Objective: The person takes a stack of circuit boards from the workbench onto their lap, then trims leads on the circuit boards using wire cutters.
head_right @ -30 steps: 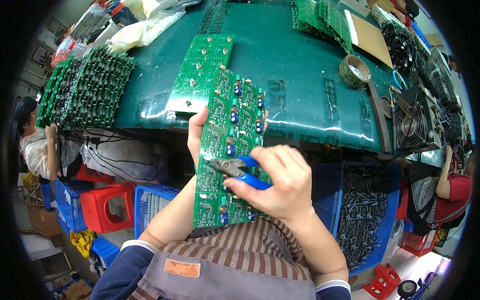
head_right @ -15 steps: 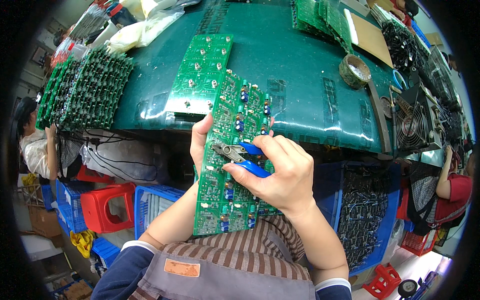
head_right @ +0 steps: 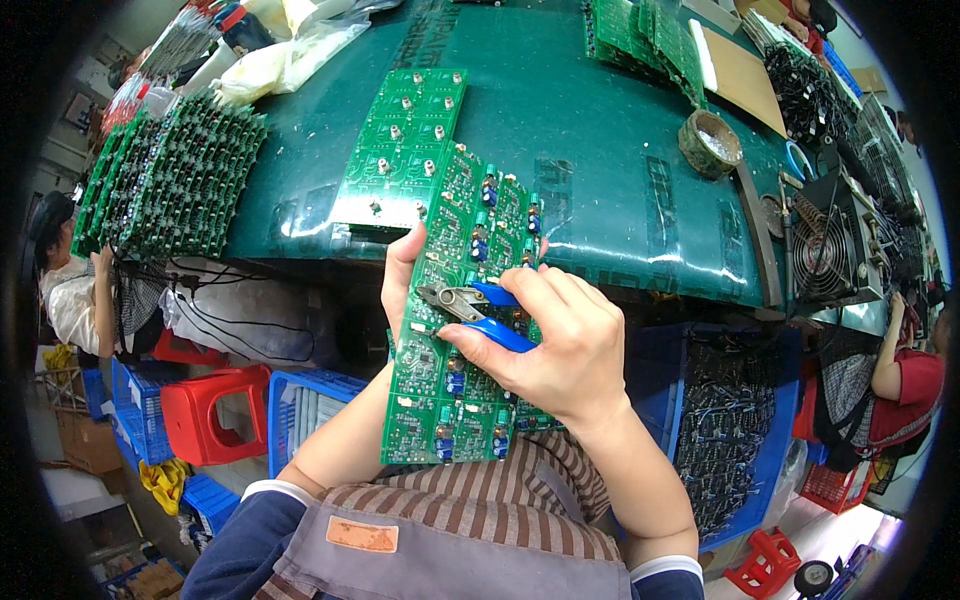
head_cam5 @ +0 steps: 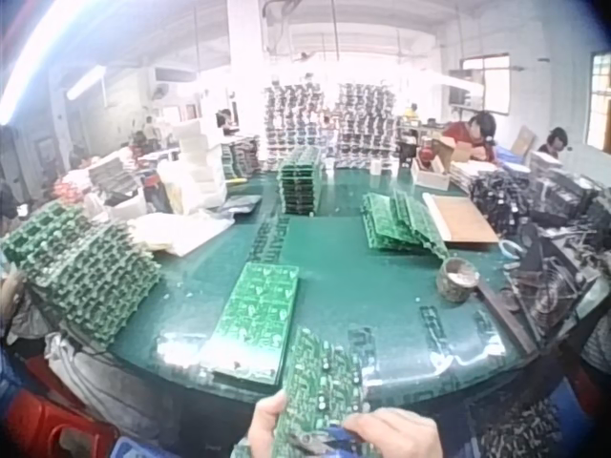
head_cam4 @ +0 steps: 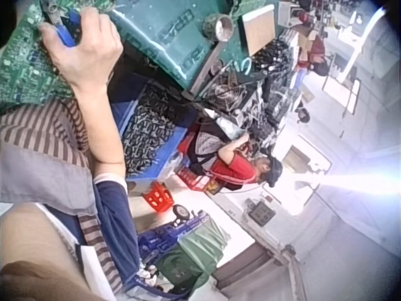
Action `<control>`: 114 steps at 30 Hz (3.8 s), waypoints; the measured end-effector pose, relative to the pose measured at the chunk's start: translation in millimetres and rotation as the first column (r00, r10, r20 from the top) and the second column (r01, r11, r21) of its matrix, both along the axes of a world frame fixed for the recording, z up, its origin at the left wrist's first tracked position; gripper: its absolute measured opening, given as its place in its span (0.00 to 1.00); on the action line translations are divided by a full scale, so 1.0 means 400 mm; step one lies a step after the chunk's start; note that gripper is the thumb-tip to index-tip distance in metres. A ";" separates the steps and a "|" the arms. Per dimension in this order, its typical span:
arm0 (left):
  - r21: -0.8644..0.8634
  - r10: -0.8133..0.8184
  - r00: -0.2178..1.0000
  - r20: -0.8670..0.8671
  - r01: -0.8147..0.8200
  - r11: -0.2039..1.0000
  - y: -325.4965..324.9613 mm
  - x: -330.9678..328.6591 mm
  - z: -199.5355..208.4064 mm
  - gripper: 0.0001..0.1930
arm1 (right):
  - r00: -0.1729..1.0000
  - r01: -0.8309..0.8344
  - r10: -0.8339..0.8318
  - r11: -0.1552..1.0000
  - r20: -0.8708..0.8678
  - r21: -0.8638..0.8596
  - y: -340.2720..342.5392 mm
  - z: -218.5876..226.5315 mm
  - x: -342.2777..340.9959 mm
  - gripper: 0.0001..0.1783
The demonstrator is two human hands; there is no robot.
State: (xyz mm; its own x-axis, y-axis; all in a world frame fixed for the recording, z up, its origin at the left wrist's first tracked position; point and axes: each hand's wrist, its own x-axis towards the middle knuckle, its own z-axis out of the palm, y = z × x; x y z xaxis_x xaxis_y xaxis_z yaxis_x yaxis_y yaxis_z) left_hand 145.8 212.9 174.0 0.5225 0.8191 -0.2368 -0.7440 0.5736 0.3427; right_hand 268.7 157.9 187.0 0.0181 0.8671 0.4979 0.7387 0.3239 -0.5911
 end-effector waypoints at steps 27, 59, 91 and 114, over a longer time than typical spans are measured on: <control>0.043 -0.008 1.000 0.030 0.007 0.999 -0.011 -0.013 0.006 0.28 | 0.999 0.050 -0.050 0.999 0.015 0.015 0.003 0.011 0.015 0.28; -0.051 -0.052 0.986 0.158 0.061 0.997 -0.049 -0.023 -0.007 0.27 | 0.996 0.084 -0.085 0.996 0.023 0.025 0.039 0.021 0.016 0.27; -0.126 -0.106 0.990 0.096 0.118 0.985 -0.087 -0.035 0.024 0.27 | 0.980 0.162 -0.169 0.984 0.105 0.077 0.090 0.020 0.073 0.24; -0.150 -0.084 0.990 0.111 0.100 0.984 -0.087 -0.038 0.021 0.26 | 0.983 0.136 -0.150 0.982 0.109 0.129 0.089 0.019 0.063 0.24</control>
